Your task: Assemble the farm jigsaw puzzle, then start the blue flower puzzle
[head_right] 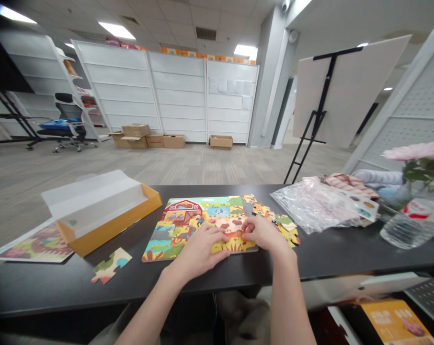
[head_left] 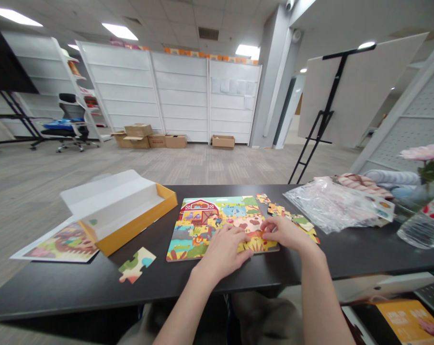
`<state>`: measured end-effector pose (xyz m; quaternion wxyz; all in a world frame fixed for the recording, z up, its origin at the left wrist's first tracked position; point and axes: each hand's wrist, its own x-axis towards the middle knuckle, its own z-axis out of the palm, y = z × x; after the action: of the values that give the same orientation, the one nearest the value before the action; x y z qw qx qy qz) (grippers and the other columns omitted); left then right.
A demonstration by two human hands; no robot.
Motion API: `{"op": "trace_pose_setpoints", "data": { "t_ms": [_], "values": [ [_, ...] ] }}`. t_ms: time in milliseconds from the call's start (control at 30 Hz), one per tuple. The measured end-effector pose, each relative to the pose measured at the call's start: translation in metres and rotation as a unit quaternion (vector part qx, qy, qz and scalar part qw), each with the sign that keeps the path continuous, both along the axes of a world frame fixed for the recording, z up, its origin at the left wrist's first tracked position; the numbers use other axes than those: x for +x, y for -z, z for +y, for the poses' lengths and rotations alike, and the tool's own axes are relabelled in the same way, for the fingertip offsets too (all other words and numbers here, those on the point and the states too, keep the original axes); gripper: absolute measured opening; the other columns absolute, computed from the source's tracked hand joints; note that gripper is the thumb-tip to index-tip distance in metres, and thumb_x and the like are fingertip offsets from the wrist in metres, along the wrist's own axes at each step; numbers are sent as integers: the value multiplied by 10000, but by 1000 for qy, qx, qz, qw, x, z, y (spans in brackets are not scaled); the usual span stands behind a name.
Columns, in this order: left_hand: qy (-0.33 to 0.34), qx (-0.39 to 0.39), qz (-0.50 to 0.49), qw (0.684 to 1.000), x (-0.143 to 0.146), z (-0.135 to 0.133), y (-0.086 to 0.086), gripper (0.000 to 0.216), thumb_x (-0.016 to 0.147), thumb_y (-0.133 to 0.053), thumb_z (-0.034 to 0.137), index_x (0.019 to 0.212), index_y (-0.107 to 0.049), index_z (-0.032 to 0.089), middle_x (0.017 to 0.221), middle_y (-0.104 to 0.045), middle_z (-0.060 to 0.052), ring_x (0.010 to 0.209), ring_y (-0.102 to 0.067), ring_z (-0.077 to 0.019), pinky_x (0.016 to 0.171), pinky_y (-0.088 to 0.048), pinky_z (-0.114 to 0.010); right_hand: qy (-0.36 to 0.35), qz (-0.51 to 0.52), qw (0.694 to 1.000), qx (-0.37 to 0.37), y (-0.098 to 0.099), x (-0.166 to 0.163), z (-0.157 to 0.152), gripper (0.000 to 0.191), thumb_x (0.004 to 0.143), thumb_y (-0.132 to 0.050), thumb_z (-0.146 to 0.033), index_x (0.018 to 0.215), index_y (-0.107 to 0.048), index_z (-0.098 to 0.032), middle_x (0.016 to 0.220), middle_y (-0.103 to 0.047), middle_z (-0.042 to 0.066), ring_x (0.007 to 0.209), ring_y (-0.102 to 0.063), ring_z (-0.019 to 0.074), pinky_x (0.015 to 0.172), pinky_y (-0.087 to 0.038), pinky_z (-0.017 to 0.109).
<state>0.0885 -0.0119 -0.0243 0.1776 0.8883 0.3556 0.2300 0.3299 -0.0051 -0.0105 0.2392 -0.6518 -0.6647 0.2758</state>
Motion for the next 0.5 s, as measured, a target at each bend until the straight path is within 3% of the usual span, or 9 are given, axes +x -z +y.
{"op": "trace_pose_setpoints", "data": {
  "t_ms": [500],
  "values": [
    [10, 12, 26, 1000, 0, 0, -3, 205, 912, -662, 392, 1040, -711, 239, 1235, -682, -59, 1163, -562, -277, 1031, -453, -429, -15, -24, 999, -34, 1, 4, 0, 213, 692, -715, -211, 902, -726, -180, 755, -706, 12, 692, -648, 172, 613, -445, 251]
  ]
}}
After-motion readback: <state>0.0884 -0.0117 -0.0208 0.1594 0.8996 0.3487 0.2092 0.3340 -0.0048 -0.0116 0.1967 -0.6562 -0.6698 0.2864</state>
